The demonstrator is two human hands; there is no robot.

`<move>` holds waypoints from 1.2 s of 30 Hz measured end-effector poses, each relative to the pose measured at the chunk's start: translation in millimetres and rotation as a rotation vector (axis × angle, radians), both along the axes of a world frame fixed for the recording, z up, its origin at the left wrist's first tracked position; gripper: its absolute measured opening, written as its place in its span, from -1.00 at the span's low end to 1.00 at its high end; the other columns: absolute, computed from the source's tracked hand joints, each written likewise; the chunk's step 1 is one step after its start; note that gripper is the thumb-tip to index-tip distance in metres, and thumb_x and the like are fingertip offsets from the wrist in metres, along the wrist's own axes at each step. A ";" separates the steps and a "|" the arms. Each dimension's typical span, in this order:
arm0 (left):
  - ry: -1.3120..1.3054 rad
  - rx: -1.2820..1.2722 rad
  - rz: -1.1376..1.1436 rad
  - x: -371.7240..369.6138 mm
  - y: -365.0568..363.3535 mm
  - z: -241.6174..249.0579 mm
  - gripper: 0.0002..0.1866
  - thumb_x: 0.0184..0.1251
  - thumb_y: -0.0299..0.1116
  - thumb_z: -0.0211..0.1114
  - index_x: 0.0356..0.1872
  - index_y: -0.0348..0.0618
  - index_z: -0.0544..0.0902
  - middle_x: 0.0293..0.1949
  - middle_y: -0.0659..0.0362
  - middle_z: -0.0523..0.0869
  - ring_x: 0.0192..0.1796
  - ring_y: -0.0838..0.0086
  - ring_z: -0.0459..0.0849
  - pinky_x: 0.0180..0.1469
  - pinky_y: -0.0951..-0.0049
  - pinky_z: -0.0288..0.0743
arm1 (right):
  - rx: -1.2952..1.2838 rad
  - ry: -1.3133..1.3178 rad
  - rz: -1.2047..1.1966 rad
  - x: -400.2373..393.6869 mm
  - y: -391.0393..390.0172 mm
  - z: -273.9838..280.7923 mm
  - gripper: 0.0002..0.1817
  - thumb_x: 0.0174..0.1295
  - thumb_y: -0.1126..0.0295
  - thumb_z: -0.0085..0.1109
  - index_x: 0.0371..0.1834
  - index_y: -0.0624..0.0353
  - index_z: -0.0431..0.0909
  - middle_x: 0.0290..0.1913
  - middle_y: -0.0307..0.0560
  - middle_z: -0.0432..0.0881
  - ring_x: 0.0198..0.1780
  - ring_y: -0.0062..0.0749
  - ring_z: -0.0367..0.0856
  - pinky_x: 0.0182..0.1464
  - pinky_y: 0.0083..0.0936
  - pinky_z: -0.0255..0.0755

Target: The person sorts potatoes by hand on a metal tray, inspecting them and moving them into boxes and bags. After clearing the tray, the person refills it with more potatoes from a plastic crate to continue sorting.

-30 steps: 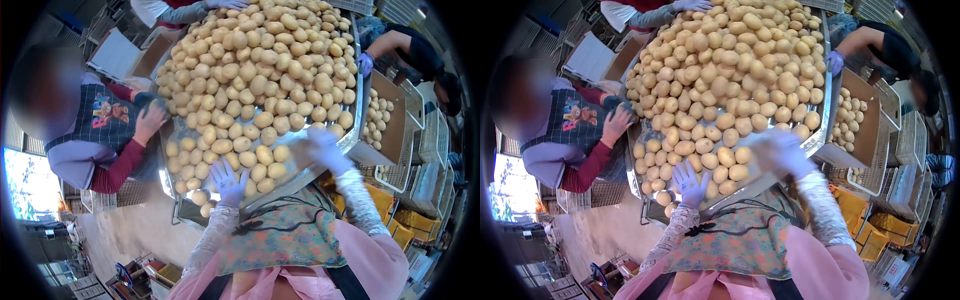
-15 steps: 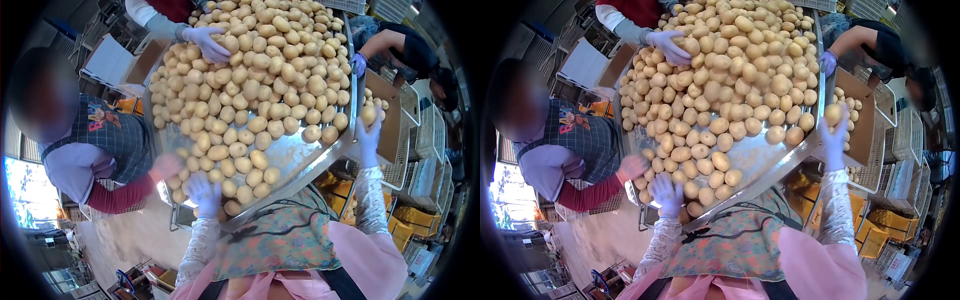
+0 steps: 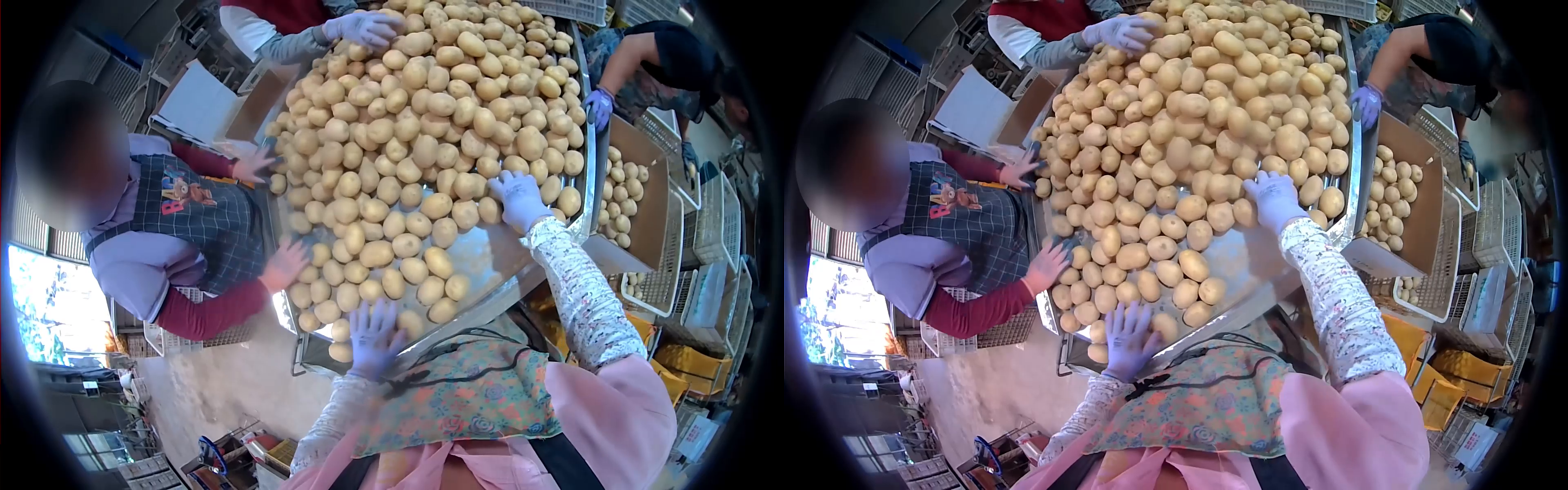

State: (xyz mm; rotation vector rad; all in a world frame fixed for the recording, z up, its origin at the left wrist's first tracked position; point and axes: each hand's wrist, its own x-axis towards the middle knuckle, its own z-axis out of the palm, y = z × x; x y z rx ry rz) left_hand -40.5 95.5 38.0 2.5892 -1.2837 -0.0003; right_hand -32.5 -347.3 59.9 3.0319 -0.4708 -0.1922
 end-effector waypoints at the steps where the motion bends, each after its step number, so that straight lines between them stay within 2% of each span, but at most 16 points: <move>1: -0.036 -0.023 0.032 1.1 8.6 -4.8 -0.30 0.34 -0.02 0.35 0.42 -0.21 0.50 0.40 -0.12 0.49 0.43 -0.22 0.39 0.48 -0.30 0.08 | 0.027 0.063 0.028 -3.6 0.7 13.8 -0.35 0.02 0.30 0.41 0.27 -0.07 0.51 0.16 -0.09 0.53 0.19 -0.12 0.60 0.12 -0.13 0.48; 5: -0.051 -0.254 0.339 14.2 11.4 -37.8 -0.25 0.30 -0.03 0.36 0.42 -0.30 0.47 0.37 -0.24 0.49 0.44 -0.23 0.38 0.49 -0.28 0.08 | -0.032 0.227 0.037 -11.1 12.3 11.6 -0.47 0.11 0.22 0.37 0.21 -0.16 0.54 0.04 -0.05 0.60 0.07 -0.19 0.68 0.02 -0.23 0.50; 8: -0.068 -0.124 0.398 26.2 -25.1 -1.6 -0.25 0.30 -0.05 0.35 0.43 -0.31 0.45 0.38 -0.24 0.49 0.45 -0.23 0.38 0.50 -0.27 0.07 | -0.001 0.132 0.084 -31.7 7.8 -16.3 -0.50 0.13 0.18 0.36 0.20 -0.15 0.57 -0.02 0.02 0.66 0.08 -0.13 0.72 0.02 -0.16 0.53; 10: -0.061 -0.095 0.307 25.2 -27.8 -6.7 -0.24 0.31 -0.05 0.35 0.43 -0.31 0.44 0.40 -0.24 0.46 0.46 -0.23 0.35 0.51 -0.26 0.05 | 0.623 -0.258 0.087 -58.1 6.5 -3.3 -0.38 0.05 0.22 0.42 0.26 -0.02 0.54 0.10 0.07 0.67 0.15 0.01 0.69 0.17 -0.13 0.54; 12: -0.052 -0.058 0.214 25.3 -21.9 -8.3 -0.24 0.31 -0.05 0.34 0.44 -0.31 0.43 0.42 -0.25 0.43 0.48 -0.23 0.33 0.53 -0.26 0.02 | 0.823 -0.478 -0.133 -85.0 6.4 31.5 -0.25 -0.01 0.29 0.46 0.36 0.05 0.47 0.22 0.11 0.64 0.22 0.11 0.65 0.32 -0.21 0.49; 16: -0.027 0.039 0.338 31.7 0.0 -9.8 -0.23 0.33 -0.01 0.31 0.48 -0.25 0.42 0.47 -0.26 0.36 0.53 -0.19 0.26 0.56 -0.28 -0.07 | 0.369 -1.064 -0.528 -131.8 -75.1 42.5 -0.25 0.09 0.26 0.48 0.40 0.20 0.46 0.35 0.20 0.53 0.35 0.04 0.54 0.40 -0.22 0.42; 17: -0.034 0.075 0.414 32.9 -0.5 -11.7 -0.22 0.36 0.02 0.28 0.49 -0.24 0.41 0.49 -0.26 0.36 0.55 -0.17 0.26 0.56 -0.29 -0.08 | 0.363 -1.065 -0.539 -138.9 -86.8 41.9 -0.25 0.09 0.26 0.48 0.40 0.20 0.46 0.35 0.20 0.53 0.35 0.04 0.54 0.40 -0.22 0.42; 19: -0.046 0.101 0.490 34.7 -15.3 -10.9 -0.22 0.39 0.05 0.25 0.51 -0.23 0.40 0.50 -0.26 0.35 0.56 -0.16 0.25 0.56 -0.30 -0.09 | -0.284 -0.924 -0.534 -139.2 -99.2 53.2 -0.39 0.13 0.38 0.31 0.33 0.11 0.52 0.22 0.16 0.63 0.25 0.11 0.62 0.31 -0.23 0.49; 22: -0.039 0.166 0.495 21.0 -56.2 -16.7 -0.23 0.39 0.08 0.26 0.45 -0.30 0.43 0.47 -0.27 0.36 0.50 -0.24 0.29 0.50 -0.41 0.01 | 0.466 -0.601 -0.346 -79.6 -37.4 79.1 -0.41 0.09 0.38 0.31 0.28 0.14 0.60 0.22 0.06 0.68 0.24 0.01 0.63 0.34 -0.21 0.47; 23: -0.090 0.073 0.349 21.2 -65.7 -26.8 -0.23 0.38 0.09 0.26 0.45 -0.26 0.44 0.46 -0.27 0.38 0.48 -0.25 0.31 0.49 -0.41 0.05 | 0.462 -0.626 0.064 -60.3 -36.4 54.6 -0.39 0.11 0.38 0.26 0.33 0.06 0.55 0.35 0.03 0.59 0.30 0.04 0.59 0.29 -0.17 0.49; 25: -0.150 -0.015 0.204 16.6 -73.0 -25.2 -0.24 0.38 0.09 0.27 0.45 -0.23 0.46 0.45 -0.28 0.40 0.46 -0.27 0.33 0.48 -0.40 0.08 | 0.272 -0.597 0.202 -13.0 -14.3 21.7 -0.39 0.04 0.37 0.34 0.28 -0.10 0.59 0.28 0.14 0.60 0.24 0.06 0.62 0.23 -0.08 0.50; 26: -0.082 0.000 0.146 9.2 -74.0 -12.0 -0.26 0.37 0.09 0.28 0.45 -0.17 0.47 0.43 -0.27 0.41 0.46 -0.27 0.34 0.47 -0.39 0.09 | 0.272 -0.604 0.206 4.1 -8.5 11.4 -0.39 0.04 0.37 0.34 0.28 -0.10 0.59 0.28 0.14 0.60 0.24 0.06 0.62 0.23 -0.08 0.50; 28: -0.020 0.019 0.090 0.7 -60.6 -5.2 -0.28 0.37 0.08 0.28 0.45 -0.12 0.49 0.42 -0.26 0.43 0.45 -0.27 0.34 0.47 -0.38 0.09 | 0.016 -0.149 0.120 29.1 0.1 1.9 -0.46 0.06 0.36 0.35 0.21 -0.11 0.61 0.13 0.14 0.63 0.18 0.05 0.65 0.16 -0.08 0.52; 31: -0.041 -0.024 -0.004 -7.4 -5.1 -3.1 -0.31 0.35 0.03 0.29 0.45 -0.05 0.49 0.41 -0.23 0.42 0.46 -0.26 0.33 0.49 -0.34 0.07 | 0.087 0.106 0.008 49.6 -0.7 -0.8 -0.49 0.07 0.33 0.41 0.18 -0.12 0.61 0.04 0.06 0.64 0.15 -0.01 0.68 0.08 -0.09 0.54; 34: 0.073 0.074 0.128 -14.4 23.8 6.1 -0.27 0.35 -0.02 0.28 0.52 -0.04 0.42 0.49 -0.23 0.33 0.53 -0.18 0.27 0.54 -0.27 0.00 | 0.437 -0.034 0.062 10.2 4.6 21.5 -0.46 0.07 0.27 0.47 0.19 -0.09 0.62 0.10 0.02 0.65 0.15 -0.03 0.69 0.11 -0.12 0.56; 36: 0.028 -0.004 0.412 -22.8 32.4 2.3 -0.27 0.35 -0.05 0.28 0.52 -0.08 0.42 0.53 -0.21 0.30 0.56 -0.17 0.22 0.57 -0.26 -0.06 | 0.803 -0.406 -0.047 -26.4 -4.4 12.5 -0.43 0.08 0.19 0.51 0.22 -0.09 0.62 0.15 0.02 0.65 0.16 -0.04 0.68 0.16 -0.17 0.57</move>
